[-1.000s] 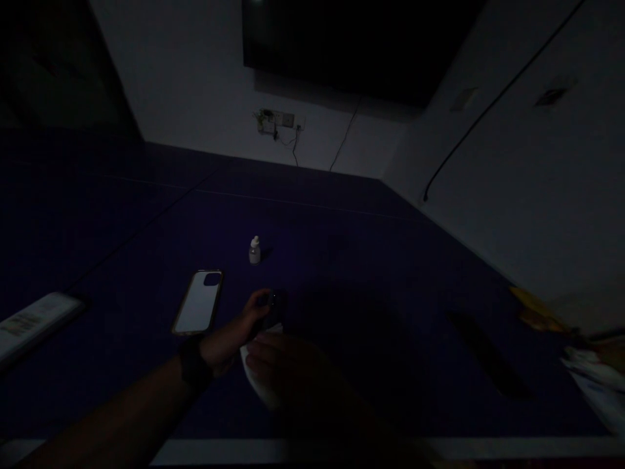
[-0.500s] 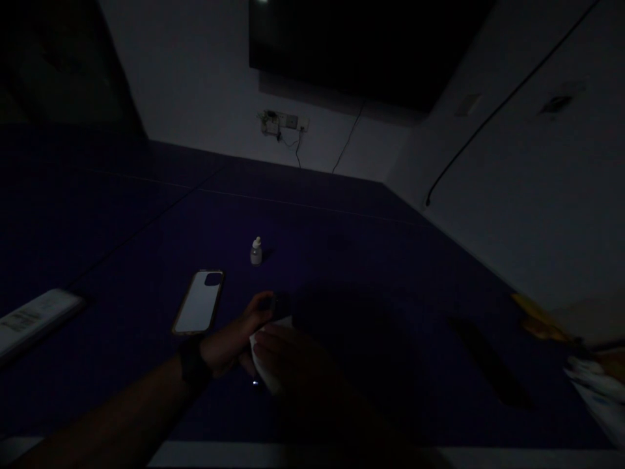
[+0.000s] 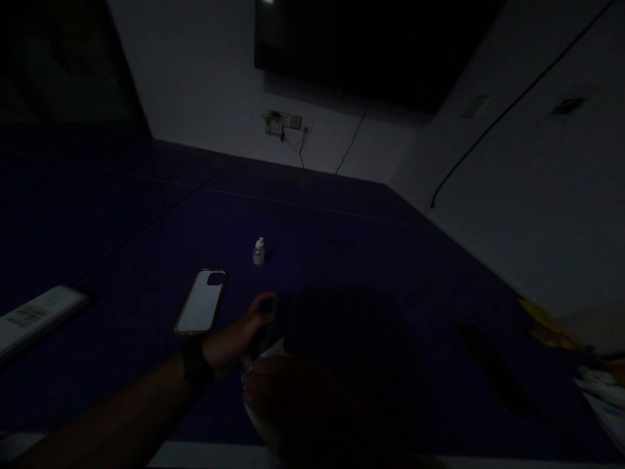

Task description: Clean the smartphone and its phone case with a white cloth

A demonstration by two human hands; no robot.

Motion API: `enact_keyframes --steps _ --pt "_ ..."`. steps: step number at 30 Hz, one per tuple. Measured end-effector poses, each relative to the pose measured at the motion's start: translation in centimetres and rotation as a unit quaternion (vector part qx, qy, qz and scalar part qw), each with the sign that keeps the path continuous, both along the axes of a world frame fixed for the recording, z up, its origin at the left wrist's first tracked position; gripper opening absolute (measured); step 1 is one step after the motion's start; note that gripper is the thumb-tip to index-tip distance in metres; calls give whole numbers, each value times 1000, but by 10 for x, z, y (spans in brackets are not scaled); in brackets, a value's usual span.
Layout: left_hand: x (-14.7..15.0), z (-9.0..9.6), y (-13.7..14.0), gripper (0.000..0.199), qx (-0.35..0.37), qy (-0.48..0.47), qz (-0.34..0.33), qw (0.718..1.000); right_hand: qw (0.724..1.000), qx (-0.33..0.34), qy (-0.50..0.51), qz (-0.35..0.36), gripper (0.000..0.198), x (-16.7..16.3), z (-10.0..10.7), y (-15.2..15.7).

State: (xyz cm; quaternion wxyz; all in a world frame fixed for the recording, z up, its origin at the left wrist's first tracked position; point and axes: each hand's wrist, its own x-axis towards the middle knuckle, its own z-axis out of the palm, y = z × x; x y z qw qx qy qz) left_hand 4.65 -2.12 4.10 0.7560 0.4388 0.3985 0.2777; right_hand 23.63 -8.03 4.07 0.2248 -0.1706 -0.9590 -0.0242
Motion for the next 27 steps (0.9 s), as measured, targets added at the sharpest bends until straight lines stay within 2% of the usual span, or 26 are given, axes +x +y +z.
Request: enact_keyframes --steps 2,5,10,13,16,20,24,27 --pt "0 0 0 53 3 2 0 1000 1000 -6 -25 16 30 -2 0 -8" --pt "0 0 0 52 5 3 2 1000 999 1 -46 2 33 1 -5 -9" --pt "-2 0 0 60 3 -10 -31 999 998 21 -3 -59 45 17 -17 12" --pt "-5 -2 0 67 7 -30 -49 998 998 12 10 -63 50 23 -21 26" --pt "-7 -7 0 72 14 -61 -54 997 997 14 32 -68 52 23 -19 38" --pt "-10 -10 -3 82 66 -71 -75 992 994 5 74 -85 51 19 -9 51" --pt "-11 -12 -3 96 59 -58 -86 993 985 -49 100 -129 48 15 1 65" --pt "-11 -13 -2 95 47 -59 -79 994 968 -118 126 -180 42 12 4 71"
